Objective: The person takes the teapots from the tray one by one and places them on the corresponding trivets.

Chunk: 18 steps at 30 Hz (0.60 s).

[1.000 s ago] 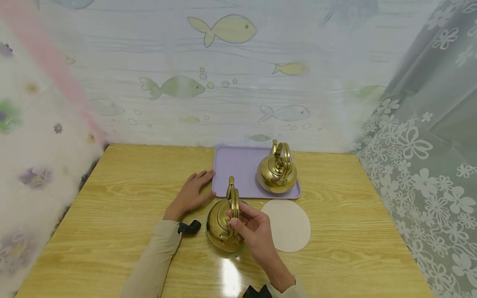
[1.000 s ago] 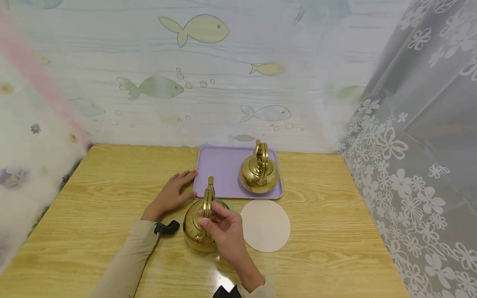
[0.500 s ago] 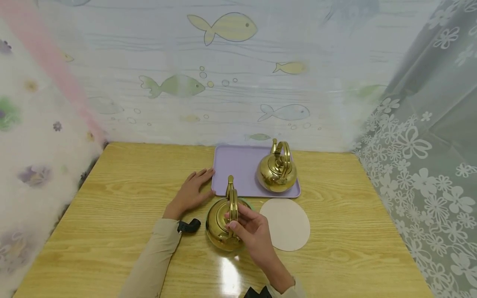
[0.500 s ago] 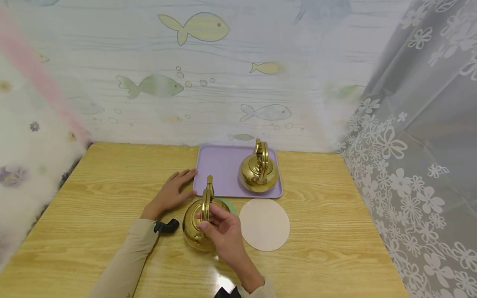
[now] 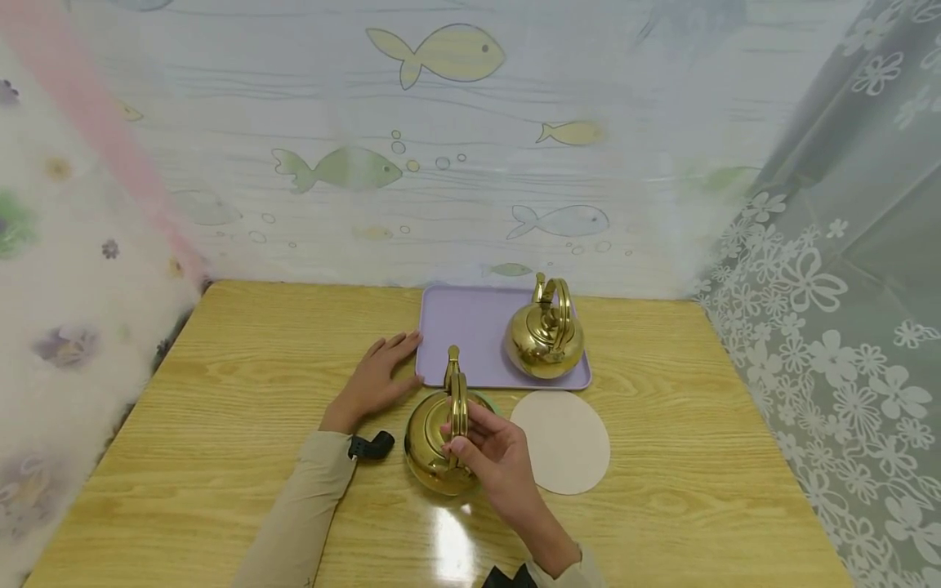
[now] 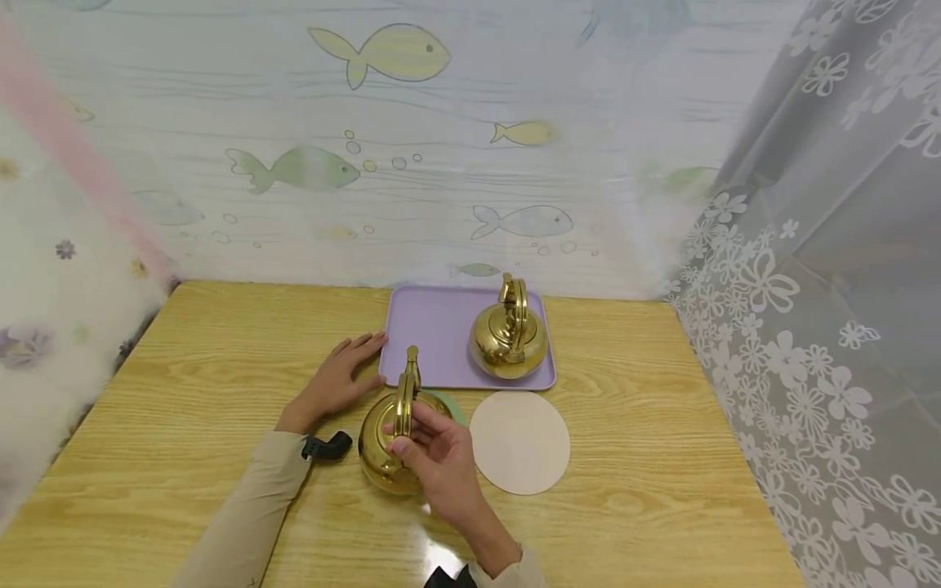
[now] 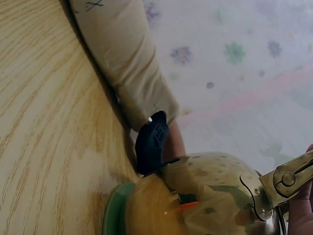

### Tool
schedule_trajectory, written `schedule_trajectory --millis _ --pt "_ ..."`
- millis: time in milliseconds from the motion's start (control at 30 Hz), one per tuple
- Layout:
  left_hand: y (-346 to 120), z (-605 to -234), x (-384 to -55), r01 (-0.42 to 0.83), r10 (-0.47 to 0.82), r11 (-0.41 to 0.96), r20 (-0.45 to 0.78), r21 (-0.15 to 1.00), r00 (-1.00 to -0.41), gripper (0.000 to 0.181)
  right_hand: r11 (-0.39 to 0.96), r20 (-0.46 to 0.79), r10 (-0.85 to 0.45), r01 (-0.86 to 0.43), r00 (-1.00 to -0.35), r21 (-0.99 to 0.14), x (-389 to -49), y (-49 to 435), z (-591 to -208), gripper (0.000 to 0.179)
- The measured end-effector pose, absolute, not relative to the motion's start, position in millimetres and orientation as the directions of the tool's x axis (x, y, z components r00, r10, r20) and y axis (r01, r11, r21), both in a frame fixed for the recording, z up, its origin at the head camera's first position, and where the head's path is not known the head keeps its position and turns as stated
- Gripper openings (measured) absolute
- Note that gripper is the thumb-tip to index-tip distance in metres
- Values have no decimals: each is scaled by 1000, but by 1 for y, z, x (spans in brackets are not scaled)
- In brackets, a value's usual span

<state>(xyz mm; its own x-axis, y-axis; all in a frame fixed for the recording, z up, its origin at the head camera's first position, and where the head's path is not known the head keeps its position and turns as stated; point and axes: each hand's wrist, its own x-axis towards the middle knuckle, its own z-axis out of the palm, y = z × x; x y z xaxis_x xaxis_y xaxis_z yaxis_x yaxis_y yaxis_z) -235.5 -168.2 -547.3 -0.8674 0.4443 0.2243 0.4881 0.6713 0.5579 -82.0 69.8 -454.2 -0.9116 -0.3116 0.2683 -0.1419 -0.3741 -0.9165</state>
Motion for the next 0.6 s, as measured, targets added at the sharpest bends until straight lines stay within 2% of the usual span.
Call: schedule_trajectory --millis 333,600 --pt "-169 -548 -235 477 438 677 214 560 -873 72 -368 265 -317 -139 -911 -919 -82 70 -454 55" --pt "-167 -547 -235 503 443 654 253 564 -860 73 -353 260 -308 -143 -915 -924 -80 72 -454 53"
